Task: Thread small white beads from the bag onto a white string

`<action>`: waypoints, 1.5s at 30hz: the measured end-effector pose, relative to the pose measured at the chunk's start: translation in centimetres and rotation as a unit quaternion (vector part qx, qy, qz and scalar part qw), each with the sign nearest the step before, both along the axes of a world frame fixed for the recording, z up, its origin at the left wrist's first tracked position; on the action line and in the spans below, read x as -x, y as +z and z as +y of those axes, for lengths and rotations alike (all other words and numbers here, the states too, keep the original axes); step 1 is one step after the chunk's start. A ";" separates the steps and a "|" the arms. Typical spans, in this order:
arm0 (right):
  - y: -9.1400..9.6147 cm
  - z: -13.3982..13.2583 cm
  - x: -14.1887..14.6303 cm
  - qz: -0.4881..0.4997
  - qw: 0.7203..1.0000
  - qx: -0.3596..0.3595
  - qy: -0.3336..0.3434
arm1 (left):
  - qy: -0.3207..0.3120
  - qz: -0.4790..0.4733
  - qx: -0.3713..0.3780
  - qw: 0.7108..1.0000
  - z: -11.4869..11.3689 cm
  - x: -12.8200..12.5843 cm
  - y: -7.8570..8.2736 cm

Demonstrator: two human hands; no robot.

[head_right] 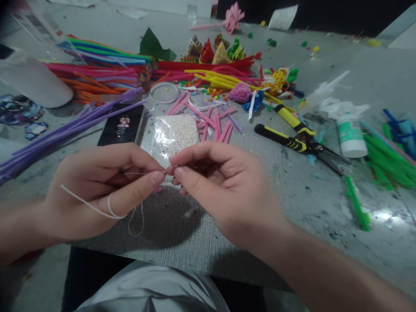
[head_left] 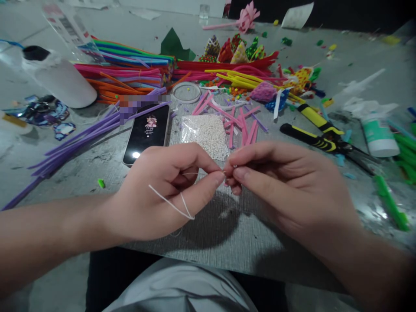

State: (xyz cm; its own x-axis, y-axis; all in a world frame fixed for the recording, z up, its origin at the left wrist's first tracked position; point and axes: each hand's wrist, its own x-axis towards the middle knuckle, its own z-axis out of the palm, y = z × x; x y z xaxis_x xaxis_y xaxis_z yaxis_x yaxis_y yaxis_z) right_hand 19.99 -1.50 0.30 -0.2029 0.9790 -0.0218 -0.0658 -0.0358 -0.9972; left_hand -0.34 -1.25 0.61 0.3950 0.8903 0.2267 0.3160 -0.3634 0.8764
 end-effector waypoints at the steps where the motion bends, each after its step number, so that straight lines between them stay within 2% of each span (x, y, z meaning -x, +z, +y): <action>1: 0.1 0.0 0.0 -0.006 1.000 -0.009 -0.001 | -0.002 -0.003 0.006 1.000 0.0 0.0 0.0; 8: 0.2 -0.2 -0.2 -0.071 0.994 -0.081 -0.015 | -0.014 -0.017 0.053 0.998 -0.1 0.1 0.1; 12: 0.0 0.0 -0.4 -0.054 0.996 -0.065 -0.007 | -0.024 -0.023 0.068 0.997 0.0 0.2 -0.1; 18: -0.4 0.1 -0.6 0.009 1.000 -0.003 0.028 | -0.031 -0.041 0.098 0.994 0.1 0.1 0.1; 22: -0.2 0.1 -0.4 0.010 1.000 0.002 0.029 | -0.037 -0.062 0.127 0.989 0.1 -0.1 0.3; 29: 0.4 0.0 -0.3 -0.099 0.991 -0.089 -0.007 | -0.045 -0.071 0.153 0.985 0.2 0.0 0.0; 36: 0.0 -0.6 -1.2 -0.204 0.964 -0.168 -0.014 | -0.053 -0.085 0.151 0.984 0.2 0.1 0.2; 40: 0.0 -0.7 -1.3 -0.222 0.958 -0.178 -0.021 | -0.044 -0.070 0.138 0.987 0.3 0.1 0.1; 45: 0.0 -0.4 -0.8 -0.188 0.971 -0.147 -0.005 | -0.034 -0.057 0.131 0.989 0.3 0.3 0.0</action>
